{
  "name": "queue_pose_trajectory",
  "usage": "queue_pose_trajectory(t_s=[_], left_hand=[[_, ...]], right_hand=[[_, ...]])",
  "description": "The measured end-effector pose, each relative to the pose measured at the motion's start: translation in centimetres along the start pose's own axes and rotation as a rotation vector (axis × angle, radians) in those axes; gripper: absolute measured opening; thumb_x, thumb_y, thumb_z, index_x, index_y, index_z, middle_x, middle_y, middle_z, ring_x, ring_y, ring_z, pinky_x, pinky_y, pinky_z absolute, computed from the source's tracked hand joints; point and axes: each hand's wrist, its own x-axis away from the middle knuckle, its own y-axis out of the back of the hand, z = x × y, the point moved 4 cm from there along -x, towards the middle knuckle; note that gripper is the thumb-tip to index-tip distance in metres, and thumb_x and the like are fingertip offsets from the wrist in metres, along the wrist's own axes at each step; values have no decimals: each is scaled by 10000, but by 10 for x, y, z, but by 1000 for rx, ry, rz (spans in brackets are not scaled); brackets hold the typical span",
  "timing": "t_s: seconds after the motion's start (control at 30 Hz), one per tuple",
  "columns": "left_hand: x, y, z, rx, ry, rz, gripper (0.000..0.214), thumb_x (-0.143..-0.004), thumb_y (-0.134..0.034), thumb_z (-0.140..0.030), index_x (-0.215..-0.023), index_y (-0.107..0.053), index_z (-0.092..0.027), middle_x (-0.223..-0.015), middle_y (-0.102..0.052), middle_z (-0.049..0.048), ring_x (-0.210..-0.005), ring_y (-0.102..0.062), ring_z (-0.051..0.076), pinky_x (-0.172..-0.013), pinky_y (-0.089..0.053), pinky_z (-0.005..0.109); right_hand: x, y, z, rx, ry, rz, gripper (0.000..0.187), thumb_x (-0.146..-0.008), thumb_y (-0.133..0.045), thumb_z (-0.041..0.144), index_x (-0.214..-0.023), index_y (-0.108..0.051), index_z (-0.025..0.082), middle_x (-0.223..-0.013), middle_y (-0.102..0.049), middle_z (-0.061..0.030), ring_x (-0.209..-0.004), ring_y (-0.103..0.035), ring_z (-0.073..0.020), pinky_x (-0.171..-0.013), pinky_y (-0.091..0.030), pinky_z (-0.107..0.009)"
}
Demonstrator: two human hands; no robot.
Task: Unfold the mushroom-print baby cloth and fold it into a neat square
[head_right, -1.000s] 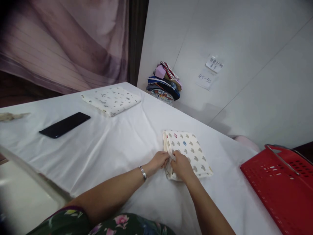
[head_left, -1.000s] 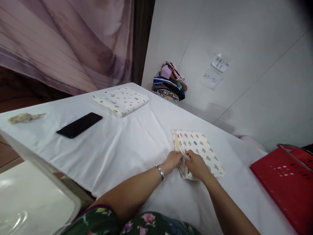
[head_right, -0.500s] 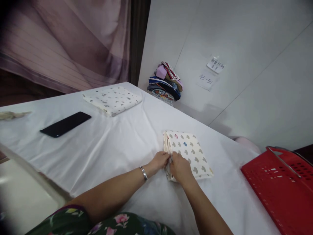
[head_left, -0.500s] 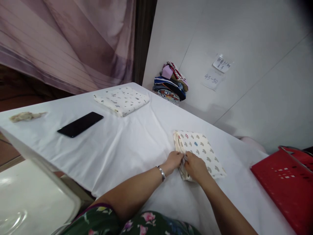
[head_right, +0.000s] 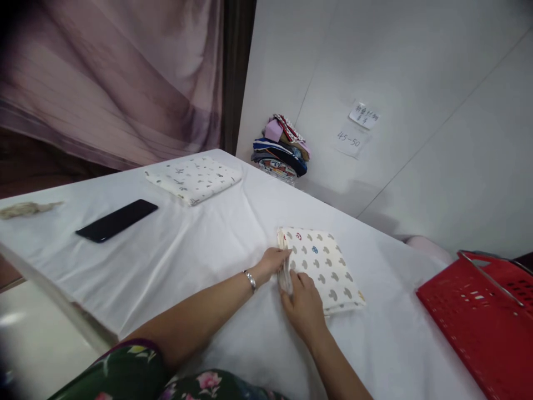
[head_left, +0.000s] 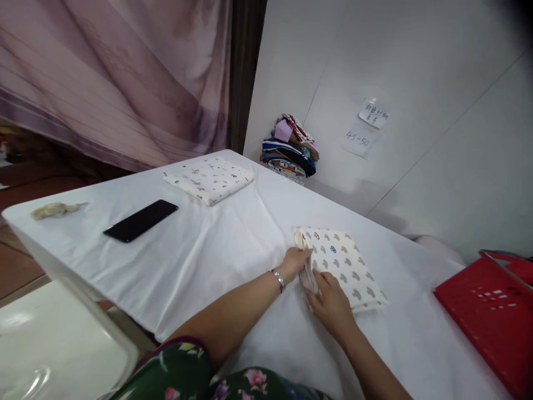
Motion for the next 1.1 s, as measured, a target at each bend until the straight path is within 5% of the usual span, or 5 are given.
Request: queue_pose_trajectory(t_s=[0.13, 0.3, 0.83, 1.1], left_hand=[[-16, 0, -15, 71, 72, 39, 386, -777, -600, -413, -550, -393, -180, -412, -358, -68, -346, -273, 48, -371, -182, 204], [-31, 4, -21, 158, 139, 102, 384, -734, -665, -384, -572, -389, -170, -437, -338, -84, -346, -249, 25, -353, -119, 172], [-58, 12, -28, 446, 226, 207, 191, -802, -404, -152, -619, -353, -177, -463, -272, -86, -326, -214, 27, -307, -121, 126], [-59, 8, -30, 417, 279, 296, 202, -800, -460, -169, -620, -368, -173, -470, -294, -85, -316, -208, 18, -292, -100, 119]], right_hand=[[17, -17, -3, 79, 170, -178, 566, -857, -451, 404, -1345, -359, 132, -1358, -416, -162, -1244, -383, -296, -965, -358, -444], [25, -30, -5, 156, 327, -215, 654, -855, -474, 396, -1400, -255, 109, -1432, -321, -176, -1318, -286, -296, -1018, -299, -481], [25, -33, -3, 179, 336, -283, 566, -847, -487, 311, -1359, -352, 112, -1396, -392, -156, -1307, -310, -304, -1012, -319, -504], [24, -31, -1, 131, 324, -265, 543, -842, -485, 270, -1354, -373, 127, -1420, -357, -147, -1328, -269, -304, -1017, -317, -509]])
